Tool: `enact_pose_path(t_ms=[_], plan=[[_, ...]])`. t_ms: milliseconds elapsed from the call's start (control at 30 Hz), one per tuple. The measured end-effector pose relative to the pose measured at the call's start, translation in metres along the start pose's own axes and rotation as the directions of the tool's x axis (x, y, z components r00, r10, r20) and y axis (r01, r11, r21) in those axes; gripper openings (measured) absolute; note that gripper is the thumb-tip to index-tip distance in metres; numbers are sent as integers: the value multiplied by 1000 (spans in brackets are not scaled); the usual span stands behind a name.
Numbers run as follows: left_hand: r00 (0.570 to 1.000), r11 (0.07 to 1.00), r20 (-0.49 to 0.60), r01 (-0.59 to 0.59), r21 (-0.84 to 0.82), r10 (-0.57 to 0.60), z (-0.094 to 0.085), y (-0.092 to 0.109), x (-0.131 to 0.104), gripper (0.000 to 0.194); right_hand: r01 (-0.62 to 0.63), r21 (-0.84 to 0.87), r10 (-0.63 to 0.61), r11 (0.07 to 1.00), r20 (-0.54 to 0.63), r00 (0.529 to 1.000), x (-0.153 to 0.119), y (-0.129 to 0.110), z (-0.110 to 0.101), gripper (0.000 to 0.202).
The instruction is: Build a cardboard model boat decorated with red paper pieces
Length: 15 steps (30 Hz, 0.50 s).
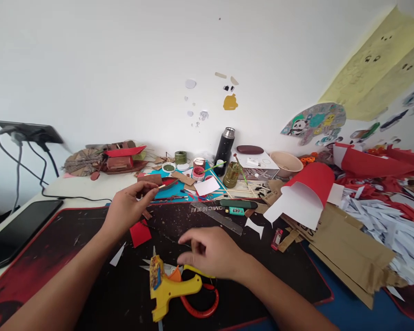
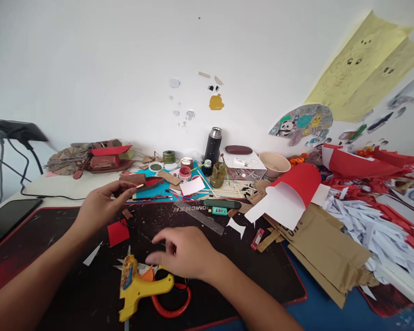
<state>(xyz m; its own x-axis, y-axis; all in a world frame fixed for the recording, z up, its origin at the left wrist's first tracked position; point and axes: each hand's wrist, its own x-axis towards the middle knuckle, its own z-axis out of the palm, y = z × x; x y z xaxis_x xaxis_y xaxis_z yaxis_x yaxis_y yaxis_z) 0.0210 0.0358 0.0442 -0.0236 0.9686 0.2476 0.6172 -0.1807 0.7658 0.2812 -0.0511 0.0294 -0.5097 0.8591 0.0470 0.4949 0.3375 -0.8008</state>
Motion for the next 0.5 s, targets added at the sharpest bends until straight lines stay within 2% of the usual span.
enact_pose_path(t_ms=[100, 233, 367, 467, 500], plan=[[997, 999, -78, -6, -43, 2, -8, -2, 3, 40, 97, -261, -55, 960, 163, 985, -26, -6, 6, 58], [989, 994, -145, 5, -111, -22, -17, -5, 7, 40, 208, -493, -62, 844, 296, 953, -38, -7, 20, 70], [981, 991, -190, 15, -130, -40, -30, 0, 5, 35, 237, -525, -61, 818, 330, 942, -38, -7, 30, 54], [966, 978, -251, 1, -208, -54, -44, 16, -1, 30, 241, -473, -78, 847, 338, 938, -34, -5, 30, 40], [950, 968, -305, -12, -250, -67, -50, 22, -4, 28, 233, -452, -85, 861, 323, 942, -30, -4, 29, 37]])
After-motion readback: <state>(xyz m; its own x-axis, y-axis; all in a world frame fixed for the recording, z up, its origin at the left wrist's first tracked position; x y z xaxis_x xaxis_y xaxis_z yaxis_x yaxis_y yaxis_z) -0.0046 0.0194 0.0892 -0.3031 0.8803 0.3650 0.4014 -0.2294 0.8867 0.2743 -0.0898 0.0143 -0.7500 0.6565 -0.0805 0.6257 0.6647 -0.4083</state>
